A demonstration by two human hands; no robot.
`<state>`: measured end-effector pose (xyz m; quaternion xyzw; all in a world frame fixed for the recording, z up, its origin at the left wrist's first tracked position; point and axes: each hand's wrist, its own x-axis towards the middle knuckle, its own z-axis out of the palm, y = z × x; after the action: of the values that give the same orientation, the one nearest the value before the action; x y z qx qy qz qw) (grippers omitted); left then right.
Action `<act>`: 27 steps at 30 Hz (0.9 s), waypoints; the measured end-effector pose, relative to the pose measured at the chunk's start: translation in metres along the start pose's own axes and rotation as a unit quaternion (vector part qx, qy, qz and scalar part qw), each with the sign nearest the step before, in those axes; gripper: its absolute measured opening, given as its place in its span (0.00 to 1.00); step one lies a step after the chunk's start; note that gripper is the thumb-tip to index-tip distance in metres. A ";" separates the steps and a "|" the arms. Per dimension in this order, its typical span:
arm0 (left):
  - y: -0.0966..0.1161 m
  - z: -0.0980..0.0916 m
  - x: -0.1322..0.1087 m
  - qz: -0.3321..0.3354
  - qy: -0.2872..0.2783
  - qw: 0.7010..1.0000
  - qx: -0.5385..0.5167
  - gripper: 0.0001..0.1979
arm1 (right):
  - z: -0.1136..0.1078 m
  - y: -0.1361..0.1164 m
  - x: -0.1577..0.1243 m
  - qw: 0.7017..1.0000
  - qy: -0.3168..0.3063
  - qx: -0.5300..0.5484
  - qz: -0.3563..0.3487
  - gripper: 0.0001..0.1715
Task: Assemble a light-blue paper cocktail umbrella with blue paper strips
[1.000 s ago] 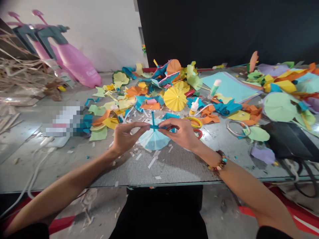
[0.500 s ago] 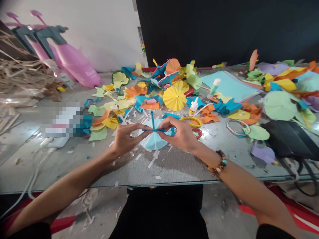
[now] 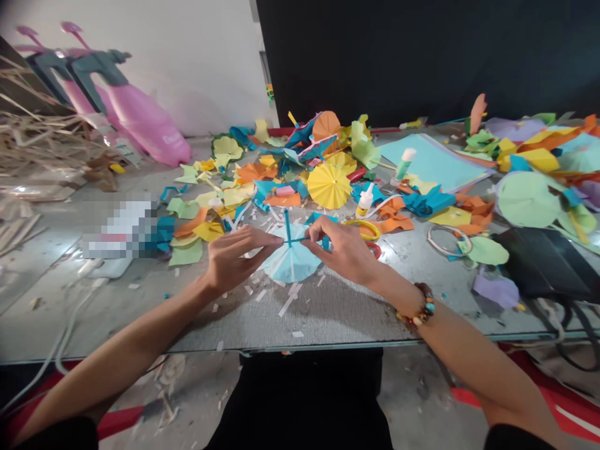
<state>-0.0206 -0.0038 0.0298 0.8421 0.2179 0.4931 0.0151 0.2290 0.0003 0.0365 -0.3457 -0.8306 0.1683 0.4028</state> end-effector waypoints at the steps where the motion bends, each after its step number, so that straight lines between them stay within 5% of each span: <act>1: -0.001 -0.001 0.001 -0.004 -0.001 1.000 0.003 0.10 | -0.001 0.001 0.000 1.000 0.004 -0.001 -0.001 0.12; 7: -0.007 -0.009 0.002 -0.094 0.000 0.996 0.010 0.06 | -0.007 0.007 0.001 0.998 0.016 0.045 0.029 0.15; 17: -0.014 -0.006 0.002 -0.293 0.003 0.943 -0.156 0.10 | -0.013 0.011 0.010 0.972 0.003 0.201 0.126 0.20; 21: -0.015 -0.006 0.001 -0.303 0.002 0.933 -0.196 0.13 | -0.012 0.013 0.009 0.970 -0.002 0.202 0.132 0.18; 27: -0.006 -0.001 -0.004 -0.252 -0.012 0.954 -0.164 0.14 | -0.006 -0.003 0.003 0.997 -0.002 0.072 0.010 0.14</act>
<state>-0.0250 0.0000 0.0253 0.7515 0.3393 0.4920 0.2793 0.2310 0.0005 0.0436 -0.3240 -0.8134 0.2326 0.4234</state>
